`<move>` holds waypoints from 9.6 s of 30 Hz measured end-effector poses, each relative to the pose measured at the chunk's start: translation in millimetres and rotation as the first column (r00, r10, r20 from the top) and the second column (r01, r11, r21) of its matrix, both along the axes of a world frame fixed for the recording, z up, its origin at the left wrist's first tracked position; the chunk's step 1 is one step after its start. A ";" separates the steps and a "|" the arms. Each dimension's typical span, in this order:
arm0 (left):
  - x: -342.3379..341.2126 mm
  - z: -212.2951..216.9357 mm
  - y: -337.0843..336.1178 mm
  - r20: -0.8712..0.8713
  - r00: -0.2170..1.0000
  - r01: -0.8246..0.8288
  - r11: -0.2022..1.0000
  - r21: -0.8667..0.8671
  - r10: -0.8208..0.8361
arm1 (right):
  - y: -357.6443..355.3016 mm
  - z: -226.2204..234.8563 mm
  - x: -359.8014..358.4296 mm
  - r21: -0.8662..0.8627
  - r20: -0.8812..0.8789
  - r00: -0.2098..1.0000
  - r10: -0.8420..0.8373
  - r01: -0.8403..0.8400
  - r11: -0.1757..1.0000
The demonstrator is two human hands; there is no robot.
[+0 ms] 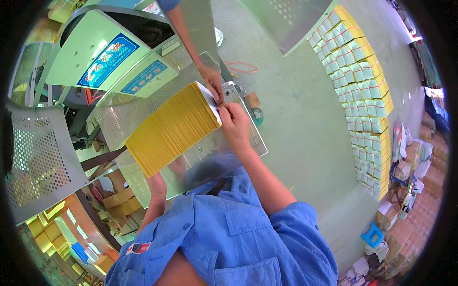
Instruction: Operating a paper binding machine and weighing stacks of yellow paper in a production environment.
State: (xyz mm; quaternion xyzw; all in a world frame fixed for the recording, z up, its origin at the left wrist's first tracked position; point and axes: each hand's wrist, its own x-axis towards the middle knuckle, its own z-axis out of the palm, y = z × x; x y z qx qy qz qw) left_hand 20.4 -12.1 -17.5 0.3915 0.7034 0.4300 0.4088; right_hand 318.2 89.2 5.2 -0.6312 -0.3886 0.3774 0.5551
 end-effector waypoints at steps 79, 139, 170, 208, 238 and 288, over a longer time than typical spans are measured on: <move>-11.0 77.0 12.8 0.115 0.992 0.110 0.847 -0.519 -0.058 | -1.2 53.9 4.8 -0.419 0.404 0.560 0.724 -0.590 0.690; 9.3 35.1 82.1 0.708 0.706 -0.111 0.986 0.128 -0.012 | 30.6 25.4 -49.1 0.072 -0.609 0.698 0.377 -0.424 0.903; 35.7 41.3 118.4 0.452 0.891 -0.095 0.992 0.082 0.048 | 66.7 -18.7 -41.7 -0.031 -0.743 0.639 0.200 -0.331 0.943; -21.4 67.6 -30.4 -0.087 0.986 0.146 0.989 0.005 -0.145 | -99.0 18.3 -35.5 -0.257 -0.045 0.882 0.470 -0.465 0.847; -39.4 57.2 -34.5 0.223 0.969 0.096 0.995 0.043 -0.103 | -90.7 -2.8 -48.4 -0.121 0.207 0.967 0.145 -0.122 0.985; 833.7 2.8 -35.6 0.716 0.422 0.888 0.414 -0.200 -0.557 | -396.2 6.8 650.4 -0.395 -0.645 0.359 -0.674 0.599 0.697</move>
